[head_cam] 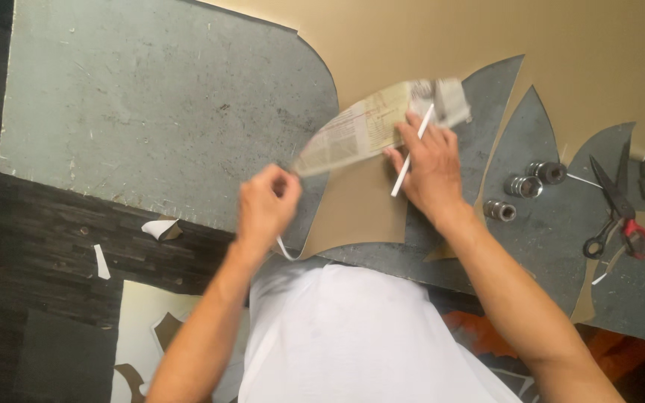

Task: The person uses a template and metal weights to trace and cut a leaf-shaped piece from a large sheet of brown material. They then repeat the process with a newspaper template to cut a second piece from the same material.

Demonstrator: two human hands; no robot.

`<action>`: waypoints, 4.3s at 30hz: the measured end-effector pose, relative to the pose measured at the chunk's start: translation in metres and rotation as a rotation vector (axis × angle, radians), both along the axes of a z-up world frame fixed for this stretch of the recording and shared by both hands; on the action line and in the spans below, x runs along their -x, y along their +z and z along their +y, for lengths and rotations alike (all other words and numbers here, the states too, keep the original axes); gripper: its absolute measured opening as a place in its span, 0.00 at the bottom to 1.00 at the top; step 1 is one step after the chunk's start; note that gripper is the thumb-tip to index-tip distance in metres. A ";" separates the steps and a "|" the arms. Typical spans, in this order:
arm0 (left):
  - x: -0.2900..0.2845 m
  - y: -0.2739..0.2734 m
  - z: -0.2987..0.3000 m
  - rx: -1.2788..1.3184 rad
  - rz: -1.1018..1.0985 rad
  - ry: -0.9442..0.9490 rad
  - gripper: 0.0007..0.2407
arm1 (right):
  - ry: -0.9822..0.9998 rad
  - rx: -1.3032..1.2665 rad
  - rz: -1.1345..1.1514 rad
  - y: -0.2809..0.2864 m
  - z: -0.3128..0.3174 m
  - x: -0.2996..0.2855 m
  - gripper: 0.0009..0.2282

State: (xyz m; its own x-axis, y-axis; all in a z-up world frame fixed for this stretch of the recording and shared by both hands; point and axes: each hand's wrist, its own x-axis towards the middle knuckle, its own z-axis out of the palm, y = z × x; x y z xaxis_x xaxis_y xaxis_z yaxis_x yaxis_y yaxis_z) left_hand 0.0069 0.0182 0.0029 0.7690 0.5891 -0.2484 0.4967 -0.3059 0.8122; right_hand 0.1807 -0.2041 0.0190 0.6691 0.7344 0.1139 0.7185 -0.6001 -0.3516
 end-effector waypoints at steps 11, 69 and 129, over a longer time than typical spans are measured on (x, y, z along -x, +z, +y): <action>-0.208 -0.038 0.052 -0.728 -0.195 -0.443 0.02 | 0.109 0.028 0.104 0.032 -0.008 0.086 0.14; -0.124 0.023 0.025 0.321 -0.577 -0.367 0.13 | -0.190 -0.325 0.264 -0.020 -0.015 0.023 0.12; -0.013 0.005 0.002 -0.360 -0.105 -0.981 0.43 | -0.012 -0.126 0.182 -0.010 -0.011 0.044 0.26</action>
